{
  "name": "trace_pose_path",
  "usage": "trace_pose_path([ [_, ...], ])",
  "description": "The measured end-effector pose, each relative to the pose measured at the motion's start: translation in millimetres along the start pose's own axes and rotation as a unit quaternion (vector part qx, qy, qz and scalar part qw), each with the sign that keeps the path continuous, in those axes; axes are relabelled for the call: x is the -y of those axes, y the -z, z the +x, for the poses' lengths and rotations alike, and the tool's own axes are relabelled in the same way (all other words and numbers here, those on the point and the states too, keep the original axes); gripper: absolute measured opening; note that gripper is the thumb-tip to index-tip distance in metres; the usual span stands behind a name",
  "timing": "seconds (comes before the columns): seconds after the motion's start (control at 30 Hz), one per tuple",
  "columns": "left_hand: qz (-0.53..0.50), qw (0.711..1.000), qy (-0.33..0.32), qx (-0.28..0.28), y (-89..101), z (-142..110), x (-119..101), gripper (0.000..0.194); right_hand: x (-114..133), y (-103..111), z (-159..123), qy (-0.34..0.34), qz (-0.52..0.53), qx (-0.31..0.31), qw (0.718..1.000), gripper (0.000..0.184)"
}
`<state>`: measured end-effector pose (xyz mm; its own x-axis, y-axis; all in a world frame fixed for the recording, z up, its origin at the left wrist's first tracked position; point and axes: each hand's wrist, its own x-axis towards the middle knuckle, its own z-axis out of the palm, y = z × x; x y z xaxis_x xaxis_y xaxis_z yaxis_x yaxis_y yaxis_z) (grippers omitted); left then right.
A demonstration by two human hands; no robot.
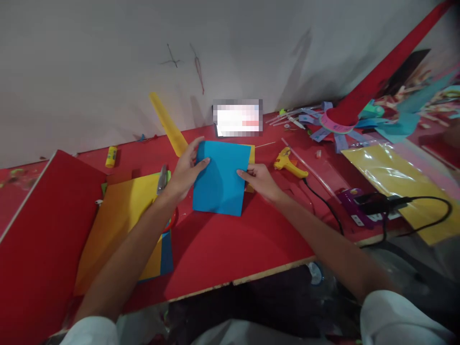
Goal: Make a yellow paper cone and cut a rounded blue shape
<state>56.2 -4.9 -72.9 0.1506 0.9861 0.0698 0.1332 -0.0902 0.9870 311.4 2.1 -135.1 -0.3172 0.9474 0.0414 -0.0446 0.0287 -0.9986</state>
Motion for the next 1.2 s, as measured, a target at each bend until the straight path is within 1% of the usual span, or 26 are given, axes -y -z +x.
trace_pose_path([
  [0.07, 0.02, 0.999, -0.003, 0.029, 0.1, -0.2, 0.6, 0.083, -1.2, 3.9, 1.8, 0.008, 0.004, -0.03, 0.999, 0.058],
  [0.17, 0.071, 0.995, -0.023, 0.066, 3.3, 0.7, 4.2, 0.095, 1.5, 7.7, 3.0, 0.036, 0.006, -0.073, 0.997, 0.055],
  [0.27, 0.099, 0.99, -0.033, 0.097, 1.2, -1.3, 4.0, 0.101, 4.0, 9.0, 2.9, 0.067, 0.022, -0.126, 0.99, 0.051],
  [0.33, 0.1, 0.987, -0.032, 0.122, -1.8, -4.3, 0.0, 0.102, 3.4, 9.7, 3.2, 0.069, 0.045, -0.155, 0.985, 0.049],
  [0.4, 0.122, 0.983, -0.042, 0.131, -2.1, -7.0, -5.3, 0.092, 1.3, 11.1, 4.0, 0.055, 0.079, -0.171, 0.981, 0.046],
  [0.47, 0.173, 0.973, -0.073, 0.136, 1.6, -8.1, -9.8, 0.071, -0.9, 13.2, 5.2, 0.03, 0.118, -0.176, 0.977, 0.044],
  [0.5, 0.207, 0.963, -0.099, 0.144, 4.4, -8.1, -11.3, 0.061, -1.7, 14.4, 5.7, 0.016, 0.138, -0.178, 0.974, 0.044],
  [0.57, 0.277, 0.932, -0.165, 0.167, 9.3, -7.7, -13.1, 0.05, -2.6, 16.9, 6.5, -0.011, 0.17, -0.177, 0.969, 0.045],
  [0.63, 0.34, 0.896, -0.228, 0.172, 10.5, -8.0, -14.9, 0.044, -2.6, 19.2, 6.6, -0.032, 0.183, -0.176, 0.967, 0.047],
  [0.7, 0.384, 0.864, -0.279, 0.166, 7.2, -10.0, -18.1, 0.044, -2.2, 21.0, 6.1, -0.044, 0.176, -0.177, 0.967, 0.047],
  [0.8, 0.422, 0.824, -0.332, 0.181, -1.5, -15.5, -26.0, 0.045, -1.6, 22.8, 5.2, -0.046, 0.158, -0.183, 0.969, 0.047],
  [0.87, 0.427, 0.808, -0.349, 0.207, -6.6, -19.4, -31.8, 0.034, -1.2, 23.4, 5.2, -0.029, 0.152, -0.191, 0.969, 0.046],
  [0.93, 0.419, 0.807, -0.352, 0.224, -10.4, -22.7, -36.7, 0.023, -0.3, 23.3, 5.7, 0.007, 0.135, -0.195, 0.972, 0.043],
  [1.0, 0.403, 0.821, -0.34, 0.219, -13.3, -25.3, -40.3, 0.024, 1.5, 22.0, 6.2, 0.046, 0.108, -0.187, 0.975, 0.039],
  [1.1, 0.376, 0.861, -0.3, 0.163, -15.8, -27.8, -44.0, 0.027, 6.1, 17.0, 4.9, 0.077, 0.074, -0.157, 0.982, 0.036],
  [1.17, 0.367, 0.883, -0.27, 0.112, -15.3, -27.9, -45.7, 0.027, 10.0, 11.9, 2.2, 0.076, 0.072, -0.131, 0.986, 0.037],
  [1.2, 0.366, 0.889, -0.261, 0.09, -14.2, -27.4, -46.1, 0.026, 11.9, 9.3, 0.5, 0.071, 0.077, -0.118, 0.987, 0.037],
])
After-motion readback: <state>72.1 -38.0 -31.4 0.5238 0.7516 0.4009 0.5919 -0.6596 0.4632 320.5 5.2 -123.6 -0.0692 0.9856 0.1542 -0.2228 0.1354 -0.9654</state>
